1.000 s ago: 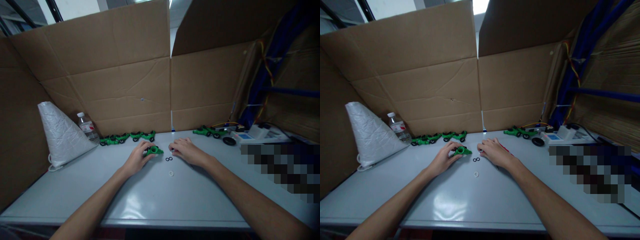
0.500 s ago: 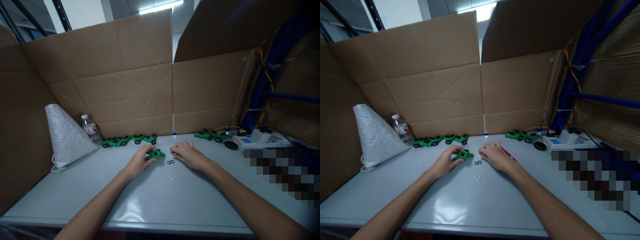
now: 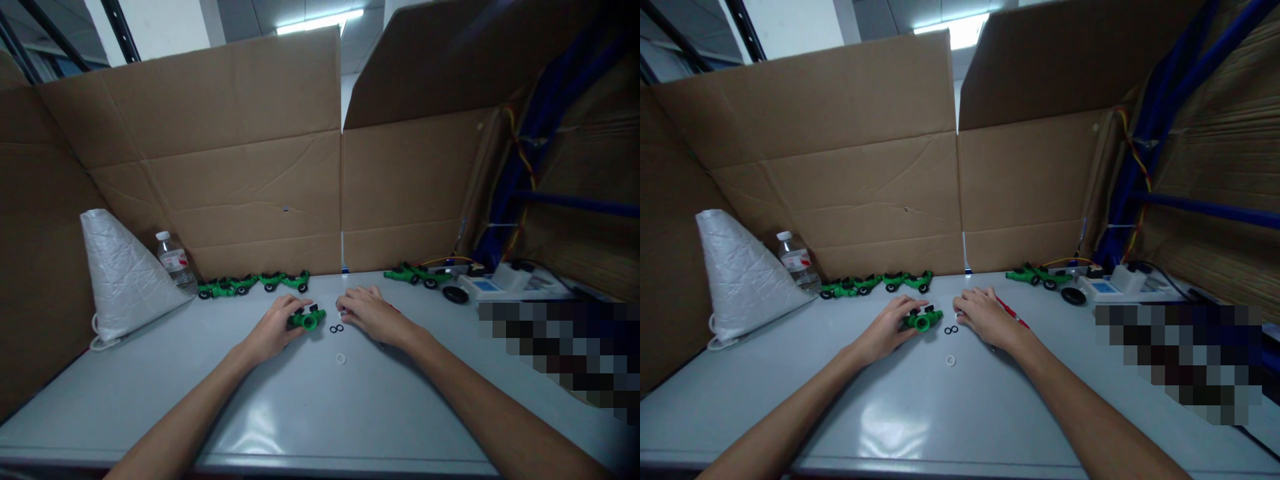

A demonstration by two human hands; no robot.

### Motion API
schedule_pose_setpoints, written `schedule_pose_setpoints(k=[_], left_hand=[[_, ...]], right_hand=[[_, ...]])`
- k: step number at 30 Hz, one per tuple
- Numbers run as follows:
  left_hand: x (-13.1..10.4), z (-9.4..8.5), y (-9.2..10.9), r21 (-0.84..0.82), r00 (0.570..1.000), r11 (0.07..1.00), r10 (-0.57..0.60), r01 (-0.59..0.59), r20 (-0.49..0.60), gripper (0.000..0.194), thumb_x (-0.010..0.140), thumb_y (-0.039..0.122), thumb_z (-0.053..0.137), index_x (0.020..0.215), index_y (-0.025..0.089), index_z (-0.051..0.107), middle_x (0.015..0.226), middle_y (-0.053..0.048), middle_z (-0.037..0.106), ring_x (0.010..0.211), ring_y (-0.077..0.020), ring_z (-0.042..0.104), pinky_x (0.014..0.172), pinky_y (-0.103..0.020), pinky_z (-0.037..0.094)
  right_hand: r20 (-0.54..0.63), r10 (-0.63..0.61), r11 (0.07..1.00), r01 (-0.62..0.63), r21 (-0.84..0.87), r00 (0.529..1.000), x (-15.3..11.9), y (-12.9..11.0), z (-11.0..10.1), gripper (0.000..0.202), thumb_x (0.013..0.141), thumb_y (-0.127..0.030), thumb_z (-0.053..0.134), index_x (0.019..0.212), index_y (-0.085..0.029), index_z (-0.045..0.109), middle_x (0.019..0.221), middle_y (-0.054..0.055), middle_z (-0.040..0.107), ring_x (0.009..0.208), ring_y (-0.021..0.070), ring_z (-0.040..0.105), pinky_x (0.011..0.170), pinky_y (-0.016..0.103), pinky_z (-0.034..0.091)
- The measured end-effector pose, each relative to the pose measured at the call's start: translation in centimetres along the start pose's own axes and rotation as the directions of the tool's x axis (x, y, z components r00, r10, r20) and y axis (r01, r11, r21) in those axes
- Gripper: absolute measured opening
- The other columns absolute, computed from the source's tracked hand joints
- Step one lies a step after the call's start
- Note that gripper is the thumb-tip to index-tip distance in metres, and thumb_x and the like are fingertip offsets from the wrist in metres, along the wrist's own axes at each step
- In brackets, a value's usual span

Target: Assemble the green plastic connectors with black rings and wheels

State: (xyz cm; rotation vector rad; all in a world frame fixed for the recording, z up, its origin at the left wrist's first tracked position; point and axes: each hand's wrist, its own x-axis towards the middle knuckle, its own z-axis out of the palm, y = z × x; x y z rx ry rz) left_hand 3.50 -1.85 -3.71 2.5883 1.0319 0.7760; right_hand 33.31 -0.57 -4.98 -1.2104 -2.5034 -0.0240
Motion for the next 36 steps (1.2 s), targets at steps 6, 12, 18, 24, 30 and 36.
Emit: schedule_pose_setpoints(k=[6,12,18,24,30,36], left_hand=[[0.0,-0.2,0.3,0.003,1.000,1.000,0.020,-0.020,-0.013,0.048,0.099,0.030,0.070,0.145,0.031,0.059,0.126,-0.010,0.064,0.118,-0.0288,0.061,0.107,-0.050,0.050],[0.1,-0.6,1.6,0.033,0.999,0.999,0.029,-0.027,-0.044,0.045,0.097,0.026,0.069,0.141,0.028,0.062,0.124,-0.009,0.065,0.114,-0.0270,0.063,0.103,-0.046,0.053],[0.2,-1.1,2.3,0.037,0.981,0.998,0.057,-0.051,-0.185,0.046,0.096,0.020,0.066,0.141,0.027,0.061,0.123,-0.008,0.067,0.114,-0.0246,0.065,0.104,-0.039,0.053],[0.2,-0.9,1.9,0.007,0.987,0.999,0.040,-0.040,-0.156,0.042,0.102,0.029,0.064,0.144,0.029,0.060,0.124,-0.008,0.068,0.113,-0.0245,0.067,0.103,-0.039,0.053],[0.2,-0.5,1.6,0.046,0.990,0.999,0.004,0.002,-0.140,0.043,0.101,0.033,0.067,0.143,0.027,0.061,0.115,-0.008,0.063,0.104,-0.0238,0.063,0.096,-0.037,0.054],[0.2,-0.3,1.2,0.055,0.990,0.998,0.019,-0.011,-0.141,0.047,0.100,0.040,0.070,0.143,0.027,0.061,0.109,-0.006,0.061,0.097,-0.0213,0.063,0.090,-0.034,0.055]], right_hand=[[-0.003,0.009,1.000,-0.009,0.005,1.000,0.2,-0.4,-0.4,0.011,0.103,-0.024,0.066,0.096,-0.022,0.058,0.104,0.005,0.073,0.101,0.0258,0.062,0.088,0.037,0.035],[-0.097,0.010,0.995,0.000,0.096,0.995,0.4,-1.3,-0.9,0.008,0.106,-0.026,0.060,0.099,-0.023,0.057,0.100,0.004,0.073,0.098,0.0238,0.064,0.088,0.035,0.038],[-0.216,0.025,0.951,0.044,0.307,0.976,0.6,-3.2,-1.0,0.013,0.109,-0.031,0.052,0.099,-0.024,0.055,0.098,0.003,0.071,0.091,0.0212,0.064,0.083,0.032,0.043],[-0.296,0.114,0.870,0.048,0.490,0.948,0.5,-5.2,-0.7,0.018,0.111,-0.035,0.043,0.105,-0.024,0.056,0.094,0.003,0.069,0.082,0.0199,0.064,0.076,0.030,0.047],[-0.333,0.058,0.848,0.129,0.514,0.941,0.3,-6.5,-1.0,0.021,0.112,-0.032,0.043,0.115,-0.023,0.061,0.107,0.007,0.072,0.092,0.0201,0.067,0.082,0.029,0.050],[-0.368,0.055,0.863,0.141,0.485,0.928,0.4,-6.1,-0.6,0.013,0.110,-0.029,0.049,0.112,-0.025,0.061,0.099,0.005,0.071,0.092,0.0219,0.068,0.085,0.033,0.050]])
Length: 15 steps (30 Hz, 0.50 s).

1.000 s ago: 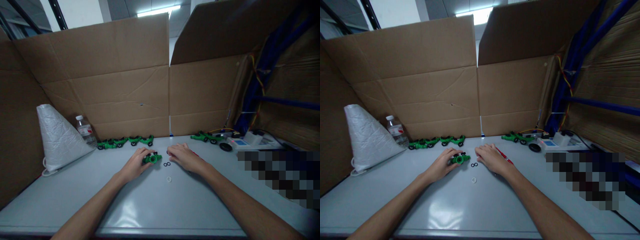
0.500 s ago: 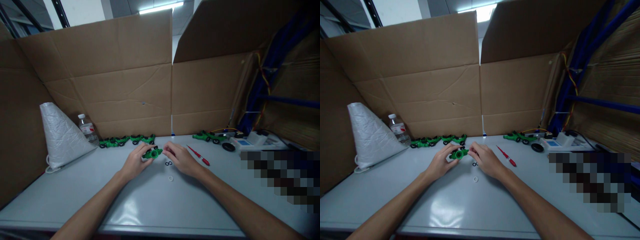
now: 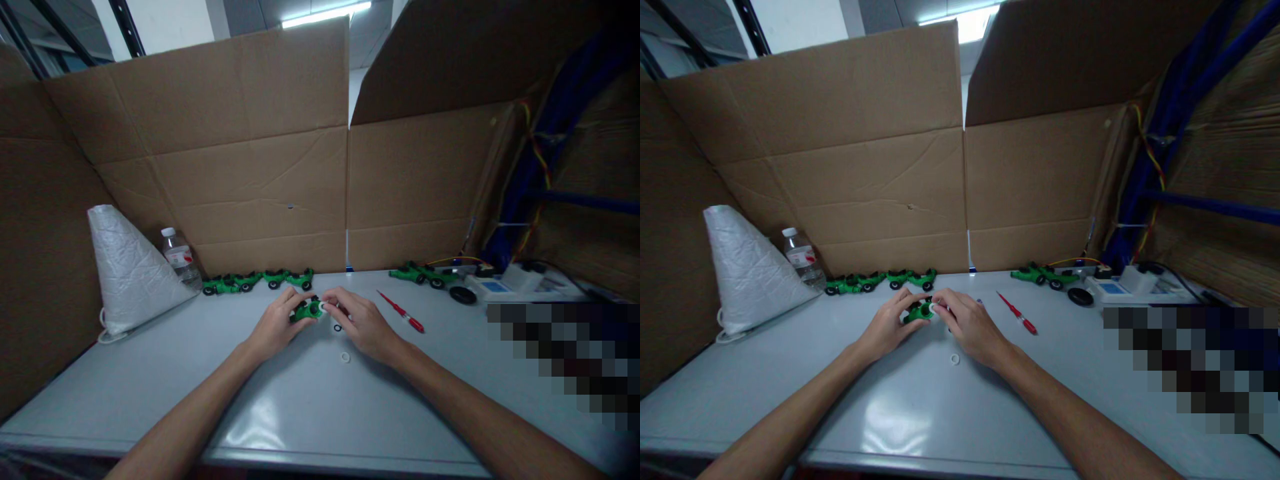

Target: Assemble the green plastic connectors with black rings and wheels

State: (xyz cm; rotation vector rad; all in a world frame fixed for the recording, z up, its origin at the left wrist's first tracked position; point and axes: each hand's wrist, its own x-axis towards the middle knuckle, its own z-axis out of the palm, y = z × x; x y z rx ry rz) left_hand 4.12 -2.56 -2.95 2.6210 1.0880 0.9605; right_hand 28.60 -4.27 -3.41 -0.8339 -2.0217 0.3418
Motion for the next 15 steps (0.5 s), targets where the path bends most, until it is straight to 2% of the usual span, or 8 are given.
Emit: schedule_pose_setpoints(k=[8,12,15], left_hand=[[-0.21,0.18,-0.61,0.005,0.996,0.998,0.061,-0.061,-0.064,0.052,0.097,0.045,0.074,0.144,0.026,0.062,0.115,-0.007,0.067,0.102,-0.0215,0.067,0.094,-0.035,0.057],[-0.28,0.32,-0.76,0.019,0.993,0.995,0.098,-0.097,-0.058,0.051,0.097,0.045,0.073,0.142,0.024,0.063,0.118,-0.009,0.068,0.106,-0.0235,0.069,0.094,-0.036,0.058],[-0.24,0.42,-0.73,0.019,0.991,0.993,0.119,-0.118,-0.062,0.050,0.097,0.046,0.073,0.140,0.022,0.064,0.115,-0.010,0.069,0.105,-0.0238,0.069,0.094,-0.037,0.059]], right_hand=[[-0.012,-0.118,0.992,0.117,-0.042,0.993,-0.06,-0.48,0.35,0.013,0.110,-0.023,0.048,0.112,-0.026,0.060,0.098,0.005,0.067,0.093,0.0235,0.066,0.085,0.035,0.050],[0.009,-0.129,0.987,0.129,-0.099,0.992,-0.28,-0.79,0.60,0.016,0.109,-0.019,0.048,0.117,-0.025,0.060,0.105,0.007,0.066,0.097,0.0242,0.065,0.085,0.036,0.050],[0.007,-0.109,0.988,0.109,-0.109,0.994,-0.39,-0.80,0.82,0.012,0.108,-0.019,0.050,0.113,-0.024,0.059,0.102,0.007,0.066,0.095,0.0239,0.064,0.084,0.036,0.050]])
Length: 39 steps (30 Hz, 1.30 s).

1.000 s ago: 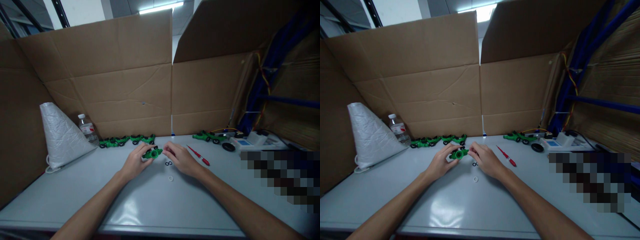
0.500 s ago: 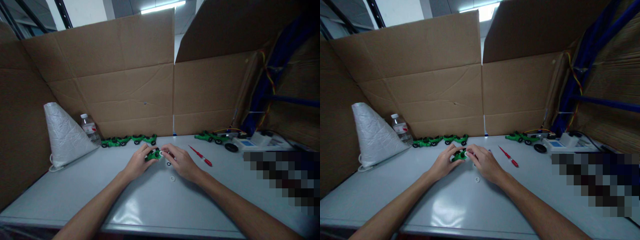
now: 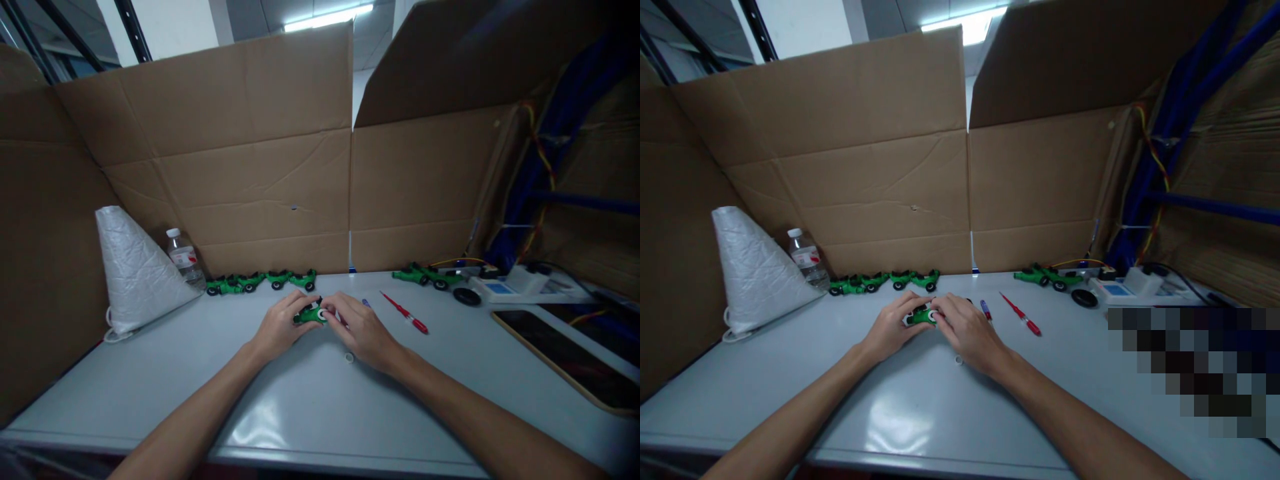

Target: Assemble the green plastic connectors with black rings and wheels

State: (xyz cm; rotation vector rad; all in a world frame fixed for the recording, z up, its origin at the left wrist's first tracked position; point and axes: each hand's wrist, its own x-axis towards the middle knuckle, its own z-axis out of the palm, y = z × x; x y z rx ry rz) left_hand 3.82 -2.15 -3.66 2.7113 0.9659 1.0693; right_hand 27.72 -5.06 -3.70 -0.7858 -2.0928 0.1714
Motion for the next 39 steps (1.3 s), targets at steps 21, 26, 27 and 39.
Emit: schedule_pose_setpoints(k=[21,26,27,39], left_hand=[[0.1,-0.5,0.4,0.110,0.996,0.990,0.085,-0.085,0.006,0.035,0.102,0.040,0.066,0.135,0.027,0.071,0.125,-0.011,0.069,0.111,-0.0237,0.069,0.098,-0.040,0.059],[0.1,-0.5,0.5,0.136,0.994,0.985,0.108,-0.109,0.015,0.034,0.104,0.040,0.064,0.134,0.028,0.071,0.129,-0.012,0.068,0.113,-0.0242,0.069,0.098,-0.041,0.060],[0.1,-0.5,0.6,0.126,0.995,0.987,0.101,-0.103,0.018,0.034,0.104,0.040,0.064,0.135,0.028,0.070,0.129,-0.012,0.067,0.113,-0.0242,0.069,0.098,-0.041,0.060],[0.4,-0.7,1.6,0.027,0.999,0.999,0.025,-0.026,0.043,0.036,0.107,0.036,0.057,0.142,0.026,0.062,0.132,-0.012,0.063,0.120,-0.0248,0.066,0.104,-0.042,0.058]], right_hand=[[-0.117,0.052,0.993,-0.039,0.108,0.992,0.3,-0.3,0.3,0.013,0.104,-0.015,0.056,0.096,-0.024,0.061,0.094,0.005,0.063,0.094,0.0248,0.058,0.085,0.038,0.045],[-0.119,0.118,0.982,-0.097,0.164,0.986,0.4,0.0,0.5,0.013,0.103,-0.016,0.058,0.095,-0.024,0.064,0.095,0.004,0.062,0.096,0.0241,0.059,0.086,0.037,0.045],[-0.113,0.128,0.978,-0.107,0.177,0.985,0.4,0.1,0.5,0.013,0.103,-0.016,0.058,0.095,-0.024,0.064,0.095,0.004,0.062,0.095,0.0237,0.059,0.085,0.036,0.045],[-0.123,0.214,0.955,-0.181,0.235,0.969,0.5,0.5,0.7,0.006,0.103,-0.022,0.057,0.099,-0.025,0.061,0.095,0.004,0.065,0.095,0.0237,0.061,0.084,0.036,0.047]])
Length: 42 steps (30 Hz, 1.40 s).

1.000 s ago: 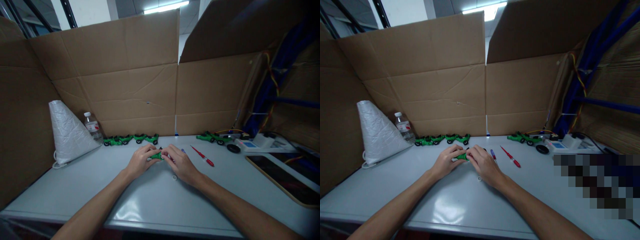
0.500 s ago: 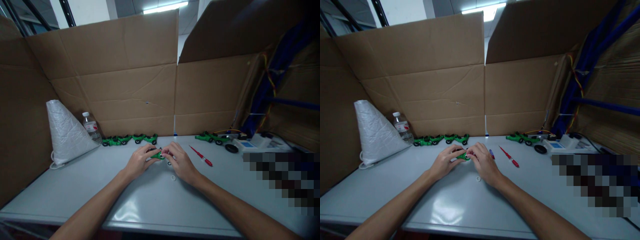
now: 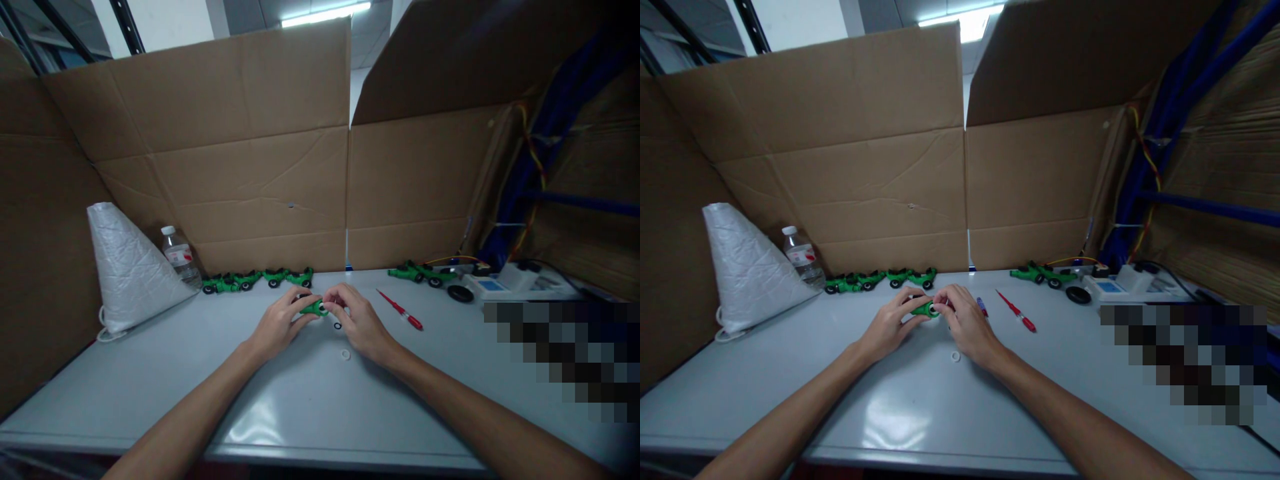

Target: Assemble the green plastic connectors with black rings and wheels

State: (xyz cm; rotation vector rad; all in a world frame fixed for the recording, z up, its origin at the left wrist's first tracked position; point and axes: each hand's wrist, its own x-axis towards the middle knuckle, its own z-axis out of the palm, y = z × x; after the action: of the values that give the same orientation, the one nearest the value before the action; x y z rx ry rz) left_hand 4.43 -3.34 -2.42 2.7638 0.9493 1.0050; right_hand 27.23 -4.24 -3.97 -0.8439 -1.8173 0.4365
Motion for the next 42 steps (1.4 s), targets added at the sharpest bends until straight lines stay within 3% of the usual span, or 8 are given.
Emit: schedule_pose_setpoints(k=[14,22,27,38,42], left_hand=[[0.2,0.4,0.3,-0.027,0.995,0.996,-0.089,0.090,0.041,0.035,0.109,0.034,0.052,0.143,0.027,0.055,0.136,-0.012,0.054,0.121,-0.0247,0.063,0.106,-0.040,0.056],[0.4,0.4,0.2,0.013,0.997,0.998,-0.061,0.060,0.041,0.034,0.109,0.035,0.051,0.141,0.026,0.056,0.134,-0.012,0.056,0.120,-0.0254,0.063,0.103,-0.039,0.056],[0.4,0.4,0.0,0.063,0.998,0.997,-0.042,0.039,0.052,0.032,0.108,0.035,0.054,0.138,0.026,0.059,0.131,-0.012,0.059,0.116,-0.0257,0.065,0.100,-0.040,0.056],[0.5,1.4,-0.9,0.151,0.998,0.988,-0.035,0.027,0.054,0.035,0.107,0.038,0.056,0.140,0.027,0.062,0.133,-0.011,0.062,0.116,-0.0260,0.065,0.102,-0.042,0.055],[0.7,1.4,-0.8,0.150,0.999,0.989,-0.024,0.018,0.039,0.035,0.107,0.039,0.056,0.140,0.027,0.063,0.133,-0.011,0.063,0.117,-0.0260,0.066,0.102,-0.042,0.056]], right_hand=[[-0.023,0.007,1.000,-0.007,0.031,1.000,0.0,0.0,-0.1,0.010,0.105,-0.025,0.056,0.098,-0.024,0.063,0.096,0.003,0.065,0.088,0.0205,0.062,0.080,0.033,0.049],[-0.004,0.116,0.984,-0.114,0.135,0.993,-0.4,0.9,0.7,0.007,0.103,-0.029,0.056,0.103,-0.024,0.060,0.099,0.004,0.065,0.090,0.0202,0.064,0.077,0.031,0.054],[0.041,0.094,0.993,-0.097,0.072,0.995,-0.4,1.2,0.6,0.006,0.104,-0.027,0.052,0.102,-0.024,0.057,0.100,0.004,0.063,0.090,0.0203,0.063,0.079,0.033,0.054],[-0.028,0.087,0.983,-0.090,-0.161,0.996,0.3,0.7,0.4,0.007,0.094,-0.018,0.059,0.090,-0.023,0.057,0.088,0.002,0.063,0.080,0.0201,0.061,0.072,0.031,0.045],[-0.032,0.118,0.985,-0.121,-0.120,0.993,0.5,0.7,-0.1,0.008,0.090,-0.019,0.063,0.086,-0.023,0.058,0.080,0.000,0.065,0.073,0.0188,0.061,0.067,0.030,0.044]])
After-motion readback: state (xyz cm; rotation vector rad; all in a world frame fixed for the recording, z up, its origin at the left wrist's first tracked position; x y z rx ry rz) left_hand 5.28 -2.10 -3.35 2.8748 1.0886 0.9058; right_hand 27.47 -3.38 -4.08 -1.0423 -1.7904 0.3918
